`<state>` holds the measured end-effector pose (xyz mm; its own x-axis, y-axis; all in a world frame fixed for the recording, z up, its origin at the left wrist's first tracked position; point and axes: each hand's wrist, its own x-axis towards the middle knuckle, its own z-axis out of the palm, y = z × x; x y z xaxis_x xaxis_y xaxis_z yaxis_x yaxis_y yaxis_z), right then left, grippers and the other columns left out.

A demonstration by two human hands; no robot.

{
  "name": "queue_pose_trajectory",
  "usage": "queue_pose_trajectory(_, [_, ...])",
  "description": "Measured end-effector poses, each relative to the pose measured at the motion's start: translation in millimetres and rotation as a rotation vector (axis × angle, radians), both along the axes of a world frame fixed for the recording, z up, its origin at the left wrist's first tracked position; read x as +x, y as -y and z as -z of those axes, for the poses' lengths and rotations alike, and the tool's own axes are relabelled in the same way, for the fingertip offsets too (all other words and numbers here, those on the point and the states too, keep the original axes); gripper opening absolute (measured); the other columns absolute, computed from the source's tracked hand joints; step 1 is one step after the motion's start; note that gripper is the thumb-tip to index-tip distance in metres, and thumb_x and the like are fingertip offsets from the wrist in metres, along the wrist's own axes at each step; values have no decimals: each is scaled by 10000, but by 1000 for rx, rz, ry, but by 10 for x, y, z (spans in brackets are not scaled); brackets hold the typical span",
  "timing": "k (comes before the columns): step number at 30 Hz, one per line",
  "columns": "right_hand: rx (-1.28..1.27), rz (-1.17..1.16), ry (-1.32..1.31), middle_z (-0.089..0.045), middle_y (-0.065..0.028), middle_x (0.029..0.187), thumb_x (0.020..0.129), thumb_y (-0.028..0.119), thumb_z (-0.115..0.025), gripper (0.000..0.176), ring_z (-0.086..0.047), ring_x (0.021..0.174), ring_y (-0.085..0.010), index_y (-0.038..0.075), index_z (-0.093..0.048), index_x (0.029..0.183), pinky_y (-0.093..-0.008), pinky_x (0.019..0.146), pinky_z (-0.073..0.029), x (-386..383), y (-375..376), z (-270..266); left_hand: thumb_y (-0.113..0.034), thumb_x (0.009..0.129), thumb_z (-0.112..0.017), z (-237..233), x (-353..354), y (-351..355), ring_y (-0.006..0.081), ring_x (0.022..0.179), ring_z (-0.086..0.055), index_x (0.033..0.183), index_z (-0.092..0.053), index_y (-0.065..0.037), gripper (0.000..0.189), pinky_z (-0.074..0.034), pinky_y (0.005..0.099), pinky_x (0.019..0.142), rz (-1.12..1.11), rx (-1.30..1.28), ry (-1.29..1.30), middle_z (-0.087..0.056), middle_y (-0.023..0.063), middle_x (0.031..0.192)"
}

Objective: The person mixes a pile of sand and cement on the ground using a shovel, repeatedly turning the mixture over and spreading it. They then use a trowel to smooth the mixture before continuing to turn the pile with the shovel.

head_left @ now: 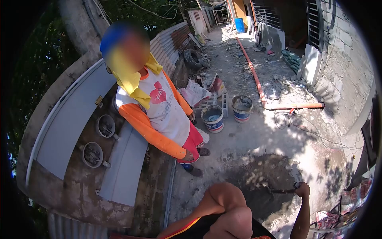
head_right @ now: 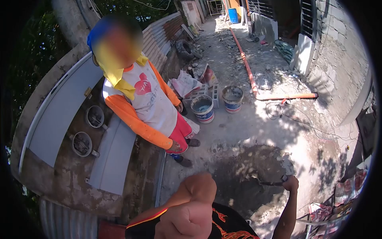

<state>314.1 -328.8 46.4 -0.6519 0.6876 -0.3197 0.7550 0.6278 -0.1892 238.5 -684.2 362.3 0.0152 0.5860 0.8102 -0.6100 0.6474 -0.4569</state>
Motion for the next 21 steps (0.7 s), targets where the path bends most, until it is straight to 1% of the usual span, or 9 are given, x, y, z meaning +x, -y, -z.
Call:
queue_pose_trajectory(1, [-11, -2, 5, -587, -157, 712, 541, 335, -635, 326, -571, 698, -300, 50, -606, 696, -376, 637, -450, 2, 11, -19, -297, 743, -464, 6, -84, -34, 132, 445, -367, 489, -402, -141, 305, -309, 264, 437, -1, -2, 2, -411, -11, 532])
queue_pose_trajectory(5, [37, -3, -51, -586, -151, 701, 556, 308, -629, 261, -570, 687, -303, 96, -615, 707, -378, 629, -452, 47, 131, 20, -47, 719, -483, 278, -618, -336, 101, 450, -426, 682, -461, -26, 49, -366, 223, 383, -2835, 366, -955, -425, 18, 576])
queue_pose_trajectory(6, [3, 19, -45, -586, -147, 698, 564, 283, -622, 230, -570, 683, -303, 116, -618, 721, -377, 626, -453, 60, 267, -147, -132, 764, -480, 304, -679, -544, 102, 443, -410, 710, -490, -4, 139, -335, 225, 379, -2681, 257, -1034, -427, 22, 569])
queue_pose_trajectory(9, [41, 41, -72, -580, -108, 676, 550, 186, -571, 205, -566, 646, -287, 147, -619, 745, -374, 590, -451, 446, 474, 105, -152, 782, -495, 1284, -733, -1359, 105, 471, -371, 725, -515, -35, 132, -296, 234, 442, -2332, -798, -1479, -425, 18, 551])
queue_pose_trajectory(10, [53, 12, -134, -576, -94, 683, 527, 163, -560, 217, -559, 624, -286, 146, -612, 738, -369, 579, -449, 616, 583, 167, -154, 785, -505, 1767, -780, -1565, 76, 507, -368, 748, -506, -23, 136, -294, 213, 470, -1851, -1062, -1809, -448, 14, 556])
queue_pose_trajectory(14, [-68, 90, -162, -577, -17, 824, 580, 196, -578, 164, -560, 641, -247, 133, -605, 728, -335, 559, -446, 1170, 1063, 236, -227, 736, -547, 4276, -629, -1838, 101, 598, -483, 861, -529, -4, 256, -390, 252, 562, -879, -1348, -2491, -521, 25, 639])
queue_pose_trajectory(15, [-68, 86, -158, -569, 11, 864, 569, 208, -594, 204, -565, 675, -213, 147, -597, 763, -314, 564, -448, 1351, 1142, 364, -235, 729, -554, 5082, -432, -1771, 119, 622, -493, 882, -520, 4, 286, -397, 255, 582, -892, -1399, -2291, -527, 30, 663])
queue_pose_trajectory(18, [-88, 84, -116, -557, 40, 873, 524, 204, -604, 316, -569, 731, -158, 168, -564, 835, -291, 557, -455, 1698, 1374, 466, -351, 705, -568, 6247, 132, -1697, 108, 490, -420, 872, -488, -69, 338, -340, 295, 416, 59, -1558, -2152, -446, 8, 640])
queue_pose_trajectory(21, [-210, 109, -153, -504, -21, 1006, 573, 202, -584, 435, -539, 798, -201, 168, -496, 998, -313, 612, -451, 1990, 1638, 568, -485, 667, -552, 6630, 692, -1864, 212, 896, -438, 1087, -367, -82, 611, -363, 403, 721, 532, -1805, -1720, -436, 88, 995])
